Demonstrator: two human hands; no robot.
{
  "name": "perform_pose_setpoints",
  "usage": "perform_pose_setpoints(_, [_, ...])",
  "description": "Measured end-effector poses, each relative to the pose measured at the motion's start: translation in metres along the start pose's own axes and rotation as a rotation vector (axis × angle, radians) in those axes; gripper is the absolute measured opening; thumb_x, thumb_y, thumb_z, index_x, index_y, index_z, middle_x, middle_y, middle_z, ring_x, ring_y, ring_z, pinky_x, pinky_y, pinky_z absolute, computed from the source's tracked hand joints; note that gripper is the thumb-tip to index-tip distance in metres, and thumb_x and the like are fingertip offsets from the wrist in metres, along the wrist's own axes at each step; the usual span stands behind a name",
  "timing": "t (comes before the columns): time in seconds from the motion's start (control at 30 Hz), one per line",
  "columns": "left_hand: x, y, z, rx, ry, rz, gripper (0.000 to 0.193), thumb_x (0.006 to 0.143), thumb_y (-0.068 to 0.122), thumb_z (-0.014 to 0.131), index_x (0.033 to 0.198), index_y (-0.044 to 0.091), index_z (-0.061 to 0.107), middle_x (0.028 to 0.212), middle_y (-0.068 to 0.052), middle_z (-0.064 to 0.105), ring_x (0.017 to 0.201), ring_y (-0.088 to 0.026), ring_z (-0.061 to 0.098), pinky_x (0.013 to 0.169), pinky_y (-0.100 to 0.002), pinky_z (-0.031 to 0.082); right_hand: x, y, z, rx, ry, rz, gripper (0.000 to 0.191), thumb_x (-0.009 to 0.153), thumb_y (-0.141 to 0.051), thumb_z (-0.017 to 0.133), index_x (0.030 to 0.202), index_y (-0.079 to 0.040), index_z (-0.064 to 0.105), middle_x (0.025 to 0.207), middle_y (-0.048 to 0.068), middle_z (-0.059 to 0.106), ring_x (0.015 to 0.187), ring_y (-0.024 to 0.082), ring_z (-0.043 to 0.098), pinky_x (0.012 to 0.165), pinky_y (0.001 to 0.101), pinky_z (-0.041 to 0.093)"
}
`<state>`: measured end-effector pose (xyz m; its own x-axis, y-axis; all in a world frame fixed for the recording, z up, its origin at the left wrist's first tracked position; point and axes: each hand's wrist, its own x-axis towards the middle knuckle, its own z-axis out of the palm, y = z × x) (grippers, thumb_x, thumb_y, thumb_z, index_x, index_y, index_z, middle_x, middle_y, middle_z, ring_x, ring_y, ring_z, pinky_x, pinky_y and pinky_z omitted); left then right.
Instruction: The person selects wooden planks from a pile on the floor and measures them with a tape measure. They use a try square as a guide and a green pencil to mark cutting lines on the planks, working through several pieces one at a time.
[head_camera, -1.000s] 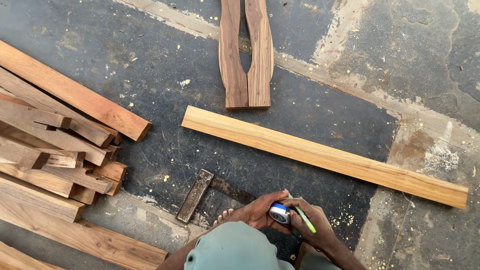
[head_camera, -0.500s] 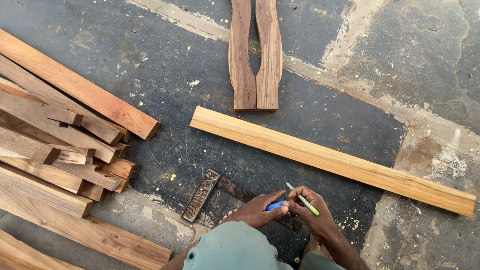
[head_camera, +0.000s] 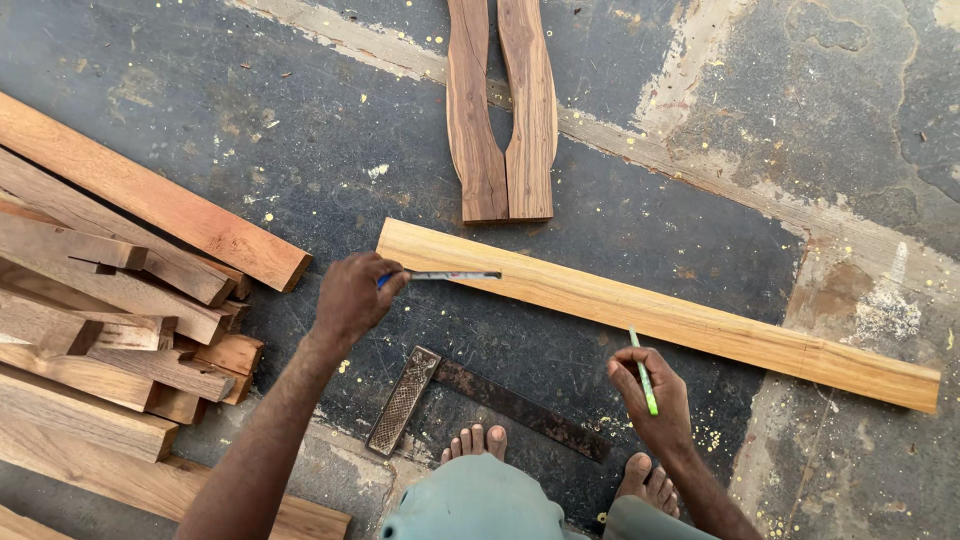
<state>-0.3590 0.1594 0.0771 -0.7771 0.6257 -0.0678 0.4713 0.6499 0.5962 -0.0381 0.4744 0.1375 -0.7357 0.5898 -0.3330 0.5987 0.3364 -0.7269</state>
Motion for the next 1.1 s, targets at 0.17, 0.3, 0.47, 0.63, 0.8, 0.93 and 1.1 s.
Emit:
perform_pose_setpoints(0.17, [0.068, -0.013, -0.005, 0.096, 0.049, -0.017, 0.033, 0.094, 0.044, 0.077, 0.102, 0.012, 0.081, 0.086, -0.006, 0.073, 0.078, -0.019, 0.063, 0.077, -0.041, 0.051, -0.086, 0.065, 0.012, -0.130, 0.037, 0.028, 0.020, 0.090, -0.023, 0.072, 0.100, -0.006, 0.071, 0.083, 0.005, 0.073, 0.063, 0.012, 0.067, 0.054, 0.0291, 0.056])
perform_pose_setpoints(0.3, [0.111, 0.028, 0.032, 0.057, 0.072, 0.027, 0.028, 0.092, 0.041, 0.077, 0.102, 0.015, 0.082, 0.087, -0.006, 0.069, 0.087, -0.022, 0.061, 0.083, -0.042, 0.050, -0.134, 0.094, 0.032, -0.208, 0.223, 0.109, 0.021, 0.084, -0.023, 0.076, 0.100, -0.010, 0.072, 0.091, 0.005, 0.073, 0.079, 0.016, 0.071, 0.068, 0.0355, 0.056])
perform_pose_setpoints(0.47, [0.154, 0.069, 0.070, 0.070, 0.100, 0.018, 0.026, 0.089, 0.039, 0.080, 0.098, 0.015, 0.082, 0.098, -0.005, 0.067, 0.101, -0.023, 0.059, 0.092, -0.044, 0.049, -0.142, 0.101, 0.046, -0.420, 0.203, 0.242, 0.023, 0.085, -0.023, 0.079, 0.105, -0.015, 0.074, 0.103, 0.000, 0.072, 0.101, 0.022, 0.066, 0.090, 0.0428, 0.050])
perform_pose_setpoints(0.63, [0.152, 0.067, 0.079, 0.096, 0.091, -0.020, 0.025, 0.089, 0.039, 0.080, 0.098, 0.016, 0.083, 0.096, -0.004, 0.065, 0.106, -0.023, 0.056, 0.099, -0.045, 0.046, -0.138, 0.109, 0.043, -0.367, 0.203, 0.105, 0.025, 0.083, -0.028, 0.078, 0.105, -0.017, 0.073, 0.100, -0.002, 0.073, 0.095, 0.020, 0.070, 0.085, 0.0416, 0.054])
perform_pose_setpoints(0.8, [0.146, 0.069, 0.082, 0.096, 0.114, -0.039, 0.026, 0.089, 0.039, 0.080, 0.099, 0.015, 0.082, 0.099, -0.004, 0.064, 0.109, -0.023, 0.054, 0.099, -0.045, 0.046, -0.137, 0.119, 0.045, -0.377, 0.175, 0.125, 0.024, 0.084, -0.027, 0.078, 0.105, -0.017, 0.073, 0.102, -0.001, 0.073, 0.096, 0.021, 0.070, 0.086, 0.0422, 0.055])
perform_pose_setpoints(0.93, [0.142, 0.069, 0.083, 0.094, 0.139, -0.031, 0.025, 0.089, 0.037, 0.079, 0.102, 0.016, 0.081, 0.099, -0.003, 0.064, 0.109, -0.023, 0.053, 0.100, -0.044, 0.046, -0.136, 0.122, 0.045, -0.400, 0.142, 0.146, 0.026, 0.084, -0.028, 0.077, 0.108, -0.017, 0.071, 0.103, -0.001, 0.072, 0.099, 0.021, 0.071, 0.087, 0.0415, 0.057])
perform_pose_setpoints(1.1, [0.134, 0.067, 0.087, 0.112, 0.169, -0.013, 0.025, 0.091, 0.036, 0.078, 0.105, 0.016, 0.080, 0.101, -0.002, 0.064, 0.110, -0.022, 0.052, 0.100, -0.043, 0.045, -0.136, 0.123, 0.046, -0.415, 0.129, 0.171, 0.025, 0.086, -0.031, 0.075, 0.108, -0.018, 0.072, 0.105, -0.001, 0.072, 0.103, 0.020, 0.069, 0.089, 0.0426, 0.056])
